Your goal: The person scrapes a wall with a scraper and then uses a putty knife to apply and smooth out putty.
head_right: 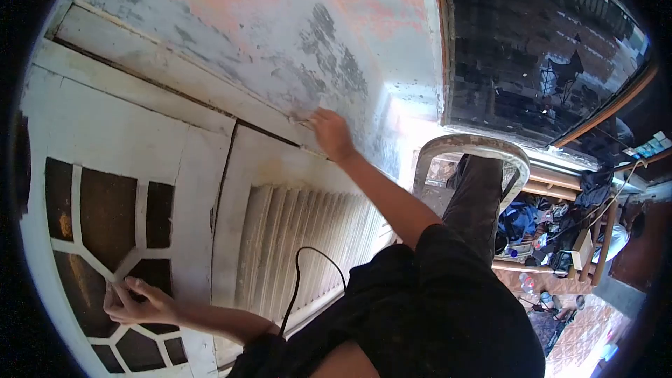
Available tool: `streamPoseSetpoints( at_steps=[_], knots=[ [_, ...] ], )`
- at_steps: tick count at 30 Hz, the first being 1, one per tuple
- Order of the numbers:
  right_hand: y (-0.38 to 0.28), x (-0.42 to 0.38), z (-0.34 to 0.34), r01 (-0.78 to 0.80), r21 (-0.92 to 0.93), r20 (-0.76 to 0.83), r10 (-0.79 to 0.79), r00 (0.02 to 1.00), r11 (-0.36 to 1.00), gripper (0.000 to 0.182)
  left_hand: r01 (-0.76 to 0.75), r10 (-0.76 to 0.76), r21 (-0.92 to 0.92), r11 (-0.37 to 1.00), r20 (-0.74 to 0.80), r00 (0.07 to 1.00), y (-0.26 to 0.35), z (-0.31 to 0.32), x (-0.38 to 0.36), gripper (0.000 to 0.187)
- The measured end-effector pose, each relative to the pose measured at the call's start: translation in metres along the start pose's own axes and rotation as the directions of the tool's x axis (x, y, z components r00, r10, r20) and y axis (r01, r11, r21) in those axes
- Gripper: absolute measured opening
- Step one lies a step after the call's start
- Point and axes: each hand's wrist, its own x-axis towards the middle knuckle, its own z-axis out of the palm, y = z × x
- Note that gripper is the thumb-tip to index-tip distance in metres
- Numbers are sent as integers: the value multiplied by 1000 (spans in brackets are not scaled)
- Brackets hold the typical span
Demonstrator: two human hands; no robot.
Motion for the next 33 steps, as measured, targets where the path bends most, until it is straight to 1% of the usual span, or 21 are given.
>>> streamPoseSetpoints(
  at_steps=[1,2,4,6,8,9,11,13,15,16,18,19,21,22,24,27,29,30,31,32,33],
  knots=[
    [27,-21,0,-96,-125,153,115,982,988,14,3,-3,56,998,16,1000,0,-1,-1,43],
    [41,-33,-9,-74,-225,280,137,950,972,12,-5,5,39,999,4,1000,-4,0,-3,43],
    [25,-14,-26,-154,-103,140,167,976,983,12,-6,6,34,999,-17,1000,-2,0,0,42],
    [-21,36,-39,-113,-164,55,123,991,980,13,2,-2,11,1000,-3,1000,-6,-1,-4,41],
    [-61,76,-41,10,147,-105,6,994,989,13,-16,13,88,996,32,999,-14,-1,-7,52],
    [-61,74,-33,5,149,-102,10,995,989,13,-21,20,67,998,15,1000,-14,0,-6,51],
    [-54,64,-11,173,208,-284,-110,952,963,11,-34,34,51,998,11,999,-15,0,-4,51],
    [-7,37,-11,-5,-90,12,6,1000,996,13,-3,4,24,1000,-4,1000,-8,0,-5,49],
    [45,-5,-8,3,-268,335,90,938,963,13,4,-4,-6,1000,-3,1000,-1,-1,2,41],
    [43,-3,-13,4,-273,302,82,950,962,13,-22,21,-25,999,-46,999,3,1,6,43],
    [41,-11,-26,-131,-171,183,162,970,977,9,18,-18,43,999,-15,1000,5,-1,4,44],
    [27,6,-28,-179,-224,131,211,969,958,8,13,-13,52,999,-2,1000,1,-1,0,45],
    [-14,49,-38,-58,-154,-47,51,998,986,7,8,-8,55,998,9,1000,0,-2,-2,44],
    [-32,62,-37,-68,-152,-48,61,997,986,7,1,-1,59,998,11,1000,-2,-1,-2,43],
    [-52,79,-34,72,17,-69,-71,995,997,14,-8,9,44,999,-3,1000,-4,1,-2,41],
    [-23,36,-8,112,-3,-70,-111,991,994,14,-8,8,45,999,1,1000,-3,-1,-1,38],
    [27,1,-10,122,-271,243,-55,968,955,15,6,-7,57,998,16,1000,-8,1,-7,37],
    [50,-18,-18,150,-367,467,43,883,918,14,14,-15,50,999,16,1000,-11,1,-6,37],
    [57,-31,-20,103,-328,408,42,912,939,14,14,-14,18,1000,1,1000,-2,0,0,39],
    [64,-29,-25,76,-292,347,31,937,953,14,-26,26,11,1000,-32,999,-4,2,0,40],
    [54,-7,-29,71,-304,268,14,963,950,13,-5,6,42,999,-29,1000,-2,4,-1,41]
  ],
)
